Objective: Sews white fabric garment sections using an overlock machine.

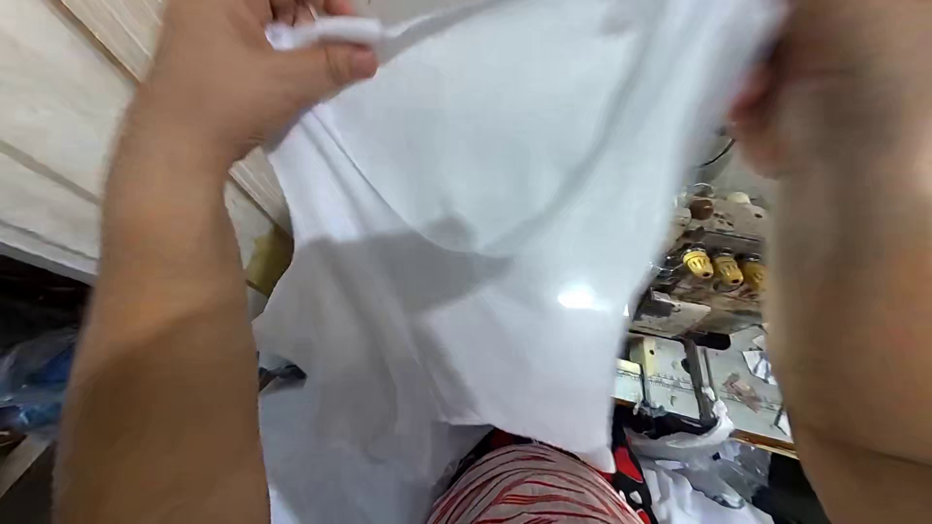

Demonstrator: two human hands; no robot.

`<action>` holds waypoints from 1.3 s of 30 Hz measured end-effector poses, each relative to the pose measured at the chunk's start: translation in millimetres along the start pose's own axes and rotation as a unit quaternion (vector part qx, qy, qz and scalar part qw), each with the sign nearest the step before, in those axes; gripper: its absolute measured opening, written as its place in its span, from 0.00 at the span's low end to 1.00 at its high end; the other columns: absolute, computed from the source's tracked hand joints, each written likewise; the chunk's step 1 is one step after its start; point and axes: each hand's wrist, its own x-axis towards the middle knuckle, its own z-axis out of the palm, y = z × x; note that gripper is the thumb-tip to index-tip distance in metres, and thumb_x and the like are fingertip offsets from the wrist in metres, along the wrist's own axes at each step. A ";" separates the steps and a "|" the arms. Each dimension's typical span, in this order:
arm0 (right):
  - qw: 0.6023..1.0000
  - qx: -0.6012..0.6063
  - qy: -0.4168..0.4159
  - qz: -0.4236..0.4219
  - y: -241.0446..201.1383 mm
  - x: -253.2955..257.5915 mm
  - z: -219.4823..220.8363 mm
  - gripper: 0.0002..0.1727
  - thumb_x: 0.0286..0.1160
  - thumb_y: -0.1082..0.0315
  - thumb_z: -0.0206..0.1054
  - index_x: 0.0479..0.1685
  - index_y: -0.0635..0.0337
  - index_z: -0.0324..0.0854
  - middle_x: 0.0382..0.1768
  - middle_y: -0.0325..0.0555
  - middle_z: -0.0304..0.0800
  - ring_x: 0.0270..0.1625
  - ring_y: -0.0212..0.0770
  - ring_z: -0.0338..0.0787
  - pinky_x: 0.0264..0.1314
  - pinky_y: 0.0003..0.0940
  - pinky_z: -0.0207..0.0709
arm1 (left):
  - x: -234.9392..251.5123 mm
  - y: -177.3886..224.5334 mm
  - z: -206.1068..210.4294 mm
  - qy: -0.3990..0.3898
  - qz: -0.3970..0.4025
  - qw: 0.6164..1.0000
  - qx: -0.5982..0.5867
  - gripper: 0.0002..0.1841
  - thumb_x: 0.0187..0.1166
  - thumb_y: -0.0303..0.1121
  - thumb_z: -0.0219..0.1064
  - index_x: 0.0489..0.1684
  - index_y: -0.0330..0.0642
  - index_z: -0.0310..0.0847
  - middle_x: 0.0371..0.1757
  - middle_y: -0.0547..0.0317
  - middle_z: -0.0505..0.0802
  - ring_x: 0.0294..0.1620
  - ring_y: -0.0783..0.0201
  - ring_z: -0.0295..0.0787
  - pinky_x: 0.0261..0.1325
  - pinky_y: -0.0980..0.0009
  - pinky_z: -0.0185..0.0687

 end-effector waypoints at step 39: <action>0.943 -0.170 -0.216 0.186 198.8 -231.8 81.1 0.15 0.82 0.74 0.57 0.57 0.70 0.86 0.57 0.59 0.90 0.61 0.49 0.90 0.65 0.43 0.83 | -206.5 -46.3 182.9 -0.294 0.106 0.930 -0.191 0.14 0.90 0.36 0.57 0.43 0.38 0.86 0.37 0.53 0.91 0.40 0.62 0.89 0.48 0.70 0.83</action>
